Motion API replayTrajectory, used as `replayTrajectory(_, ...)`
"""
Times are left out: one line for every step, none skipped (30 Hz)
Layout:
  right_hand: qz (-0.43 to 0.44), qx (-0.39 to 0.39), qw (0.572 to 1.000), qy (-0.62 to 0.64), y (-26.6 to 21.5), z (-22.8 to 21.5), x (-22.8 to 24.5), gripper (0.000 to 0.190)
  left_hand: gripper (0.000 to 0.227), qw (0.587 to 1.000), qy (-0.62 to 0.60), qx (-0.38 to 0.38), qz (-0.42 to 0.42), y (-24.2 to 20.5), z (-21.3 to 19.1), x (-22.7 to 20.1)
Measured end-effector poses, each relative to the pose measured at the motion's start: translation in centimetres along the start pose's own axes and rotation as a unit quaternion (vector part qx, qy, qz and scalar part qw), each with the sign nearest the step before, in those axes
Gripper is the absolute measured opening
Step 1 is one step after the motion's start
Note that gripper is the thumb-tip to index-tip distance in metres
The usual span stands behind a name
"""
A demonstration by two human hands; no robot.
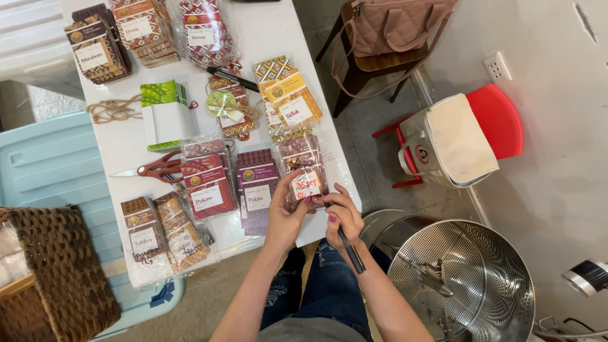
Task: The person organizes packaged items on a white table, picks up a pen, and writes on a sheet of paper. They then handle several packages, moving them around and writing on the labels before placing them back on the table.
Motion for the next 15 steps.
replayTrajectory(0.001, 0.000, 1.000, 0.000, -0.2, 0.1, 0.3, 0.038, 0.063, 1.000, 0.000, 0.000, -0.001, -0.1, -0.1, 0.2)
replayTrajectory(0.019, -0.001, 1.000, -0.002, -0.4, 0.2, 0.4, 0.038, 0.063, 0.999, 0.035, -0.020, 0.004, -0.3, -0.3, 0.3)
replayTrajectory(0.034, -0.003, 0.999, -0.004, -0.4, 0.3, 0.4, 0.039, 0.063, 0.997, 0.069, -0.037, 0.011, -0.2, -0.3, 0.3)
replayTrajectory(0.033, -0.004, 0.999, -0.005, 0.0, 0.2, 0.5, 0.039, 0.063, 0.997, 0.069, -0.036, 0.012, 0.1, -0.6, 0.8)
replayTrajectory(0.081, -0.018, 0.996, -0.011, 0.1, 0.0, 0.3, 0.041, 0.065, 0.992, 0.116, -0.052, 0.016, 0.1, -0.9, 1.5)
replayTrajectory(0.129, -0.032, 0.991, -0.017, 0.1, -0.3, 0.2, 0.043, 0.067, 0.984, 0.163, -0.068, 0.020, 0.2, -1.3, 2.2)
replayTrajectory(0.131, -0.031, 0.991, -0.017, -0.3, -0.8, -0.8, 0.043, 0.067, 0.984, 0.163, -0.070, 0.018, 0.0, -1.2, 2.7)
replayTrajectory(0.181, -0.062, 0.981, -0.007, -1.0, -1.4, -1.9, 0.043, 0.067, 0.982, 0.172, -0.077, -0.001, -0.2, -1.2, 3.2)
replayTrajectory(0.230, -0.094, 0.969, 0.003, -1.6, -1.9, -3.2, 0.044, 0.066, 0.980, 0.180, -0.084, -0.018, -0.3, -1.3, 3.8)
replayTrajectory(0.230, -0.094, 0.969, 0.004, -2.3, -2.1, -4.6, 0.044, 0.066, 0.980, 0.180, -0.085, -0.019, -0.2, -1.4, 4.1)
replayTrajectory(0.293, -0.130, 0.947, 0.022, -3.2, -2.7, -6.1, 0.043, 0.068, 0.977, 0.193, -0.080, -0.032, -0.2, -1.3, 4.6)
replayTrajectory(0.354, -0.166, 0.920, 0.040, -4.2, -3.2, -7.5, 0.043, 0.069, 0.975, 0.206, -0.075, -0.044, -0.3, -1.3, 5.0)
replayTrajectory(0.354, -0.164, 0.920, 0.040, -4.2, -3.2, -8.3, 0.043, 0.069, 0.975, 0.205, -0.076, -0.044, 0.0, -1.3, 5.4)
replayTrajectory(0.375, -0.174, 0.909, 0.043, -4.2, -3.3, -9.1, 0.044, 0.069, 0.976, 0.202, -0.075, -0.040, 0.2, -1.4, 5.8)
replayTrajectory(0.397, -0.182, 0.898, 0.047, -4.3, -3.3, -9.8, 0.045, 0.070, 0.977, 0.199, -0.074, -0.036, 0.3, -1.5, 6.1)
Point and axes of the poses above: each hand's wrist, its own y-axis towards the middle knuckle, its own z-axis out of the palm, x = y × z, the point moved 3 cm from there along y, towards the middle knuckle, and after that the axes turned 7 degrees about -z, right-handed, at the moved point
